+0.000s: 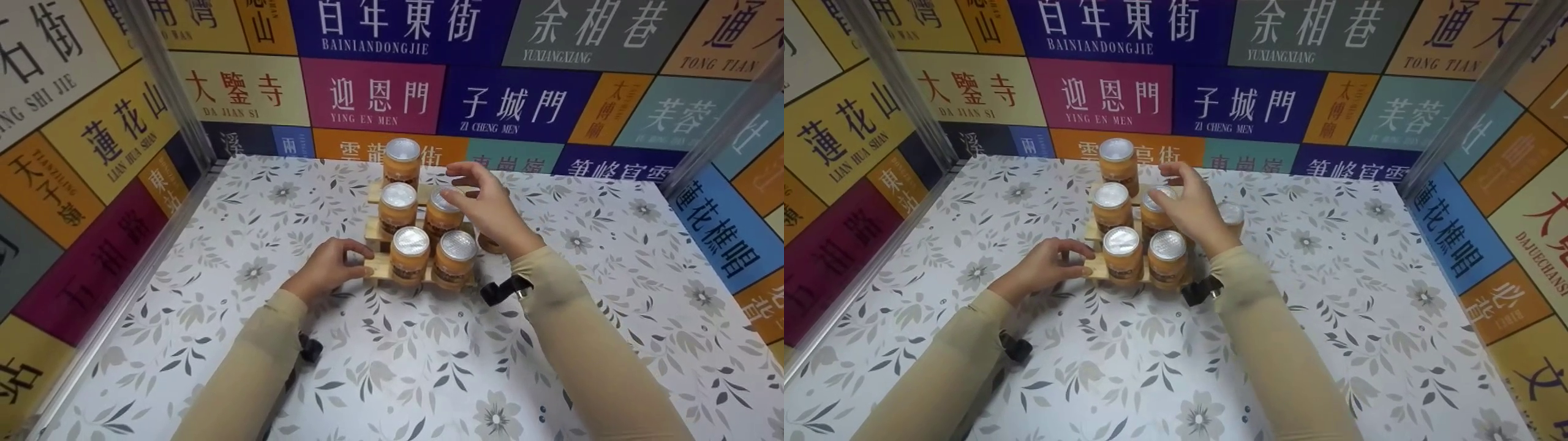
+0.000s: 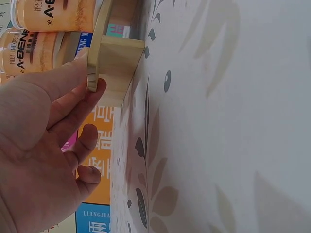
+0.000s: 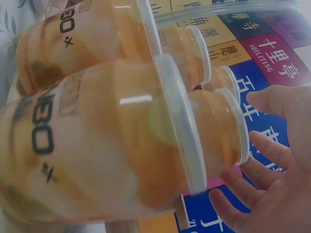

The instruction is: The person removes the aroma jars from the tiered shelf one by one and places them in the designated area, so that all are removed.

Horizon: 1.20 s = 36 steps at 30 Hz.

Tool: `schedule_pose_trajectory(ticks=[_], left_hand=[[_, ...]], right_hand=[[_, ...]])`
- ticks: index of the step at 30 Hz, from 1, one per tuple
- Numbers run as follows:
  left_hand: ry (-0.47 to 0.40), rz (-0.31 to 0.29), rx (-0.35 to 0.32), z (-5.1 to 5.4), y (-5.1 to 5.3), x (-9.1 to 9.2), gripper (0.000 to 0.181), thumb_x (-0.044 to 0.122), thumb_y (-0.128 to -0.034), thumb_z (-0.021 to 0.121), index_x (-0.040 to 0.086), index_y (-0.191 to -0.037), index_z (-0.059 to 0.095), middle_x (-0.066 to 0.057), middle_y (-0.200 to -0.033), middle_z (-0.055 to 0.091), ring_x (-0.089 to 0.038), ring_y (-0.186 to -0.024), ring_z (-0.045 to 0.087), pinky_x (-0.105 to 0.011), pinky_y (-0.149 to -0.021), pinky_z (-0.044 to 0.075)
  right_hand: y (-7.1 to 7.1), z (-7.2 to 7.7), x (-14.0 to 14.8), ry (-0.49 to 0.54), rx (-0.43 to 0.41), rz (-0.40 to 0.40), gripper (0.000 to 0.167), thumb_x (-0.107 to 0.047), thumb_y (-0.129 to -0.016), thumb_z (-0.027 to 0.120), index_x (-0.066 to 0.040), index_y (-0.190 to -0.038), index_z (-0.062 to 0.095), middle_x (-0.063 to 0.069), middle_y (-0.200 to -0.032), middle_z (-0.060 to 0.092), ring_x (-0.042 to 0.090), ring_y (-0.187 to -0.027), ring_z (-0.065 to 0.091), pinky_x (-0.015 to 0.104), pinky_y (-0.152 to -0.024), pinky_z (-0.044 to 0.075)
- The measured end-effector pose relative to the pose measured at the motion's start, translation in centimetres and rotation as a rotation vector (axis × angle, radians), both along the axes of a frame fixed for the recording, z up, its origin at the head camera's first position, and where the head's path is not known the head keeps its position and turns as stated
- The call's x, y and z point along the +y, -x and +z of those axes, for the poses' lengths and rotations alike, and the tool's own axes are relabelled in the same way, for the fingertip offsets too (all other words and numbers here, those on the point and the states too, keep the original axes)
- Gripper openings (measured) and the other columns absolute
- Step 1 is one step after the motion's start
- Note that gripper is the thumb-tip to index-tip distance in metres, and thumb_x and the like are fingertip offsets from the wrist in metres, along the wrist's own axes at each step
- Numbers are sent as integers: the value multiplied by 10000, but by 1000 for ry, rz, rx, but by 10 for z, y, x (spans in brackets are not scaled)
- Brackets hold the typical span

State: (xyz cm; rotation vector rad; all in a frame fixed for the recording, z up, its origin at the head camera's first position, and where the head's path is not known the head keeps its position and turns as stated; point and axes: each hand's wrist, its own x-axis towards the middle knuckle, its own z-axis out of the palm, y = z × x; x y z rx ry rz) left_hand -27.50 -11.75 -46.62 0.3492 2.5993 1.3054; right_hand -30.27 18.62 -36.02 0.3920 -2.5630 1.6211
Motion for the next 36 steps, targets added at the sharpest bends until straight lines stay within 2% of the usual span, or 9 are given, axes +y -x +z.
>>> schedule_pose_trajectory(ticks=[9,16,20,26,32,36], left_hand=[[-10,2,-1,-1,0,0,245,208,-870,843,188,-1105,777,12,-1179,726,-198,-883,566,-339,-838,429],[-11,17,-24,-1,0,-1,250,211,-864,849,203,-1101,770,18,-1174,721,-192,-894,579,-347,-840,447],[-15,22,-34,-1,1,0,250,210,-867,844,205,-1105,768,16,-1177,719,-195,-946,603,-352,-874,461],[-22,30,-32,1,1,1,249,209,-863,845,216,-1101,772,-8,-1142,725,-200,-886,592,-360,-853,461],[-27,30,-49,-1,0,0,254,213,-864,848,227,-1105,767,-15,-1150,719,-189,-906,588,-354,-860,456],[-27,25,-50,-2,1,-1,250,225,-870,846,228,-1108,770,-35,-1105,721,-182,-851,571,-344,-830,452]], right_hand=[[12,9,-25,-1,-27,15,504,-220,-957,730,-116,-1414,544,85,-1416,580,276,-1286,559,432,-1092,454],[18,16,-40,-16,-59,8,540,-238,-967,720,-117,-1449,509,84,-1438,558,281,-1280,550,421,-1069,472],[23,23,-48,-70,-59,-5,564,-267,-967,724,-138,-1461,485,73,-1440,538,274,-1309,534,423,-1057,481],[32,27,-57,-178,-30,-6,609,-331,-967,729,-143,-1478,458,61,-1429,539,250,-1312,520,422,-1094,444],[41,25,-59,-165,-11,7,603,-343,-945,759,-136,-1442,488,55,-1375,570,225,-1219,547,395,-1051,460],[46,23,-63,-149,-19,-12,615,-359,-915,794,-138,-1409,501,48,-1369,587,212,-1200,562,379,-1034,476]])
